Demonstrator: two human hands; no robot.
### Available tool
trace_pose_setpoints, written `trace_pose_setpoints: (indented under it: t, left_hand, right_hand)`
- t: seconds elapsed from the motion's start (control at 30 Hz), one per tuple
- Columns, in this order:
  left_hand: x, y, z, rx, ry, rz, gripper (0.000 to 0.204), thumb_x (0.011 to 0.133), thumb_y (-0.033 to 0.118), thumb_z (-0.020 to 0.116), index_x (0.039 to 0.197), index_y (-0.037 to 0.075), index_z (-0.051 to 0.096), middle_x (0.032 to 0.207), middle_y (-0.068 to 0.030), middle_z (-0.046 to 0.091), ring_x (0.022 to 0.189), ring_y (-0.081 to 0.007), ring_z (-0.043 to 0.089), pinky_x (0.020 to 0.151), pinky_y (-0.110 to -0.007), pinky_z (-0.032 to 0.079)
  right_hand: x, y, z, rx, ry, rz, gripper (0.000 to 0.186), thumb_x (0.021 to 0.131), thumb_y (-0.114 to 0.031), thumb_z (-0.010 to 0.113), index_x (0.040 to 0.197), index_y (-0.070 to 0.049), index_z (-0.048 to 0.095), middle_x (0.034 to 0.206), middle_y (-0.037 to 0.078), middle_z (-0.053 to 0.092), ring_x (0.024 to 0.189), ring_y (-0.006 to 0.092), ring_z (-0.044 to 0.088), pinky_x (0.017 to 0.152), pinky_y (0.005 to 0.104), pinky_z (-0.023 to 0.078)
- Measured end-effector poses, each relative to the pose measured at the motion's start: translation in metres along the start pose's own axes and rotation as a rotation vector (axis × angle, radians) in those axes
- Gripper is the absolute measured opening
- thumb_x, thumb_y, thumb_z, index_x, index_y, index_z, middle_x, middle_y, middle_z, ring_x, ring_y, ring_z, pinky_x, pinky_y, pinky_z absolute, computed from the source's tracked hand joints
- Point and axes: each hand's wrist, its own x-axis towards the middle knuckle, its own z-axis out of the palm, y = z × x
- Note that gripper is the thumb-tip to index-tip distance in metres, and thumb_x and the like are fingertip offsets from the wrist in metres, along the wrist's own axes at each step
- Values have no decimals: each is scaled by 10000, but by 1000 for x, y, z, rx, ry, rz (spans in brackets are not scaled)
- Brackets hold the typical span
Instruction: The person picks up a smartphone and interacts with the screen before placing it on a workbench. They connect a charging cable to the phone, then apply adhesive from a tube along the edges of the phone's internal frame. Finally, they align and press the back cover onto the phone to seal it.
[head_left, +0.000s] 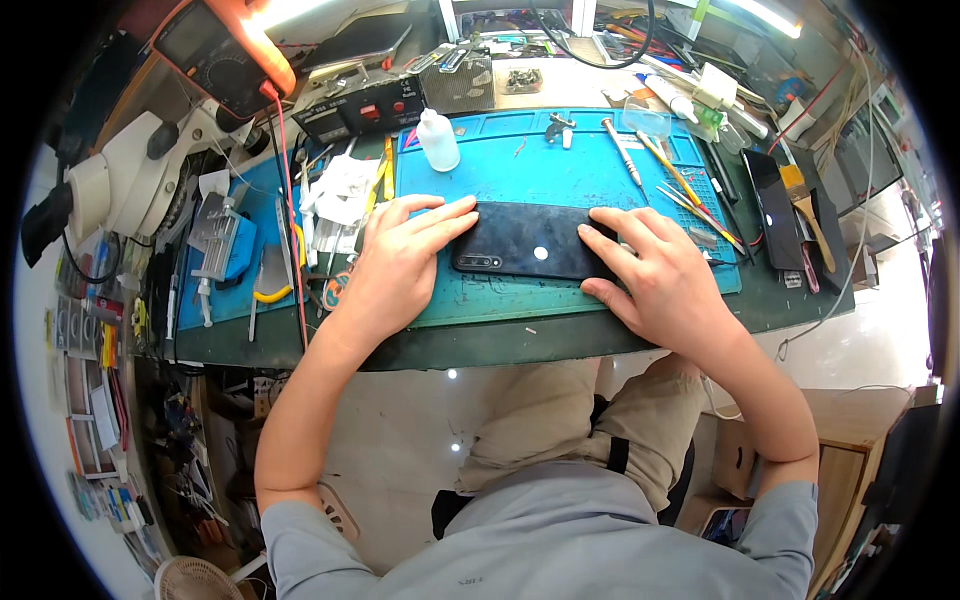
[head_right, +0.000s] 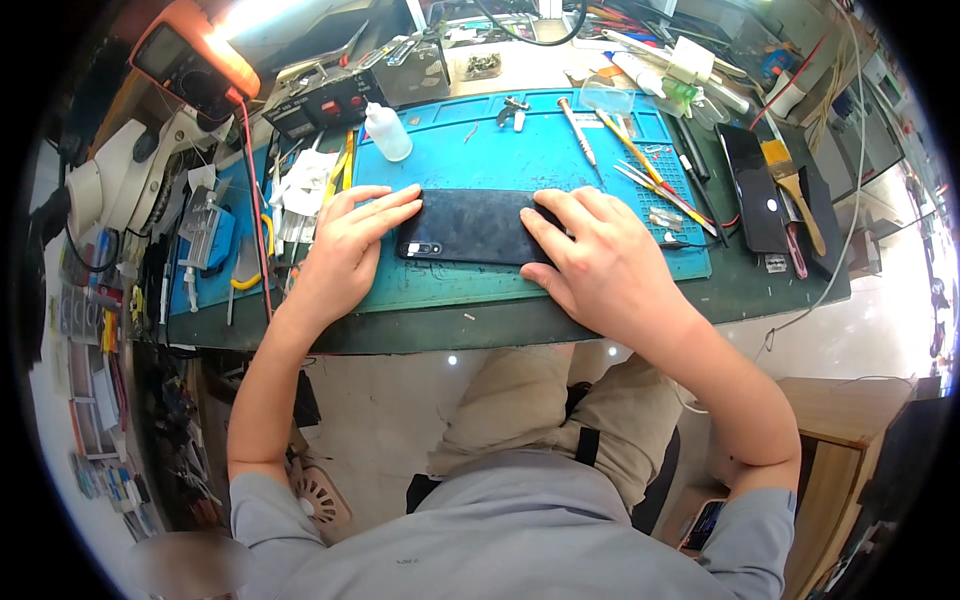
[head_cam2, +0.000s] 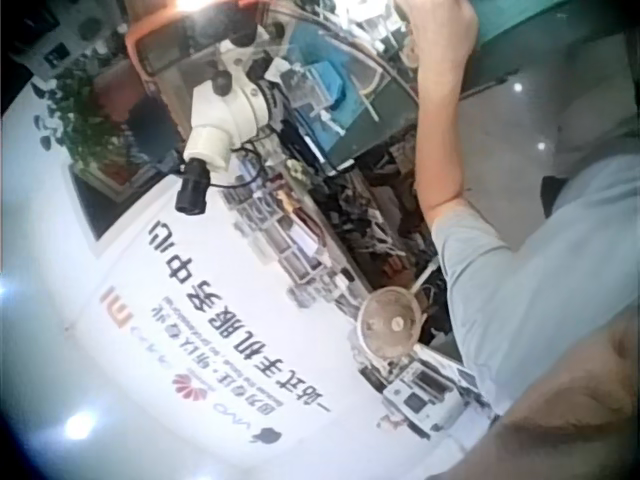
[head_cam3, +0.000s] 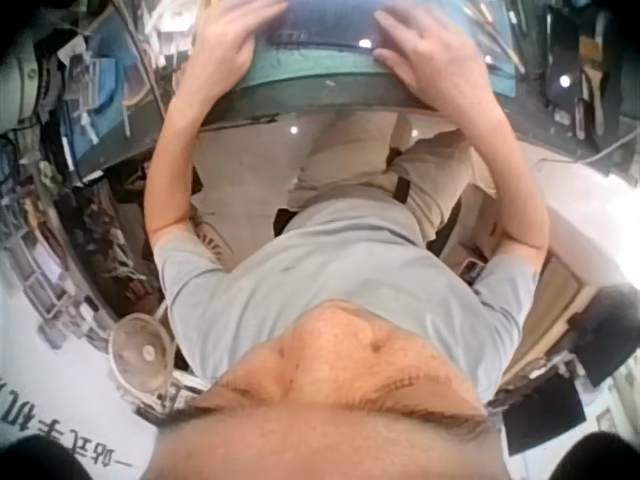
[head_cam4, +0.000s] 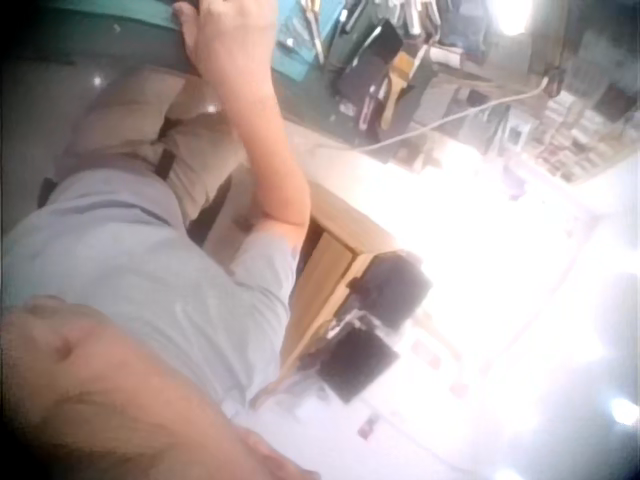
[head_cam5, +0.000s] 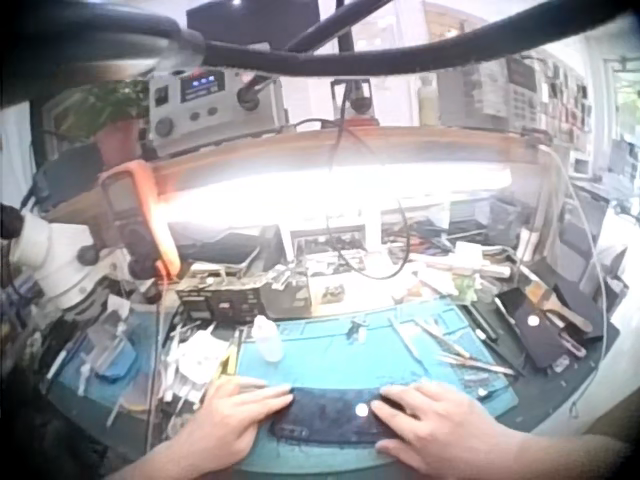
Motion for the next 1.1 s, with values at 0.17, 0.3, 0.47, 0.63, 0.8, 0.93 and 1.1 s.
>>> trace_pose_setpoints:
  t: [0.17,0.3,0.47,0.63,0.8,0.93,1.1]
  left_hand:
    - [-4,-7,-14,-266,146,-165,362,837,-76,596,1165,37,698,1174,-121,698,1072,-319,636,982,-399,478]
    - [-11,1,-15,-239,23,-45,419,844,20,689,1260,48,646,1279,-120,653,1209,-313,585,1056,-411,446]
    - [-6,-8,-11,-149,-131,52,571,847,149,755,1372,42,556,1401,-139,585,1300,-326,547,1086,-415,444]
    - [-5,-6,-3,119,-15,182,465,872,97,710,1315,35,583,1305,-142,640,1177,-316,627,1005,-411,507]
    - [-2,-2,-4,-28,145,141,302,876,73,714,1169,19,664,1145,-127,714,1052,-304,679,901,-373,536]
    - [-5,12,-11,-164,292,211,291,787,12,794,1060,21,692,1049,-121,729,957,-282,699,838,-370,554]
    - [-11,21,-11,-176,401,334,292,742,-49,807,998,12,681,977,-126,727,873,-274,706,764,-352,570]
  right_hand:
    - [5,5,-9,25,71,-58,460,808,-273,779,1198,-53,672,1231,92,616,1084,277,583,970,404,478]
    - [3,7,-6,70,50,-70,466,792,-247,790,1203,-61,672,1236,88,623,1076,289,595,948,409,487]
    - [10,7,-2,52,31,-145,447,806,-263,772,1177,-34,672,1212,104,626,1092,278,594,949,405,487]
    - [13,0,5,9,130,-163,417,812,-228,757,1171,-34,669,1187,103,654,1070,261,627,914,392,511]
    - [17,7,15,-111,273,-177,311,841,-110,668,1143,-34,671,1069,90,715,944,241,700,783,355,555]
    - [7,2,8,-107,325,-178,330,814,-106,641,1137,-46,679,1062,84,732,943,231,717,757,342,565]
    - [-10,-19,-7,-79,313,-151,337,807,-94,630,1136,-49,687,1063,90,738,952,228,723,775,335,572]
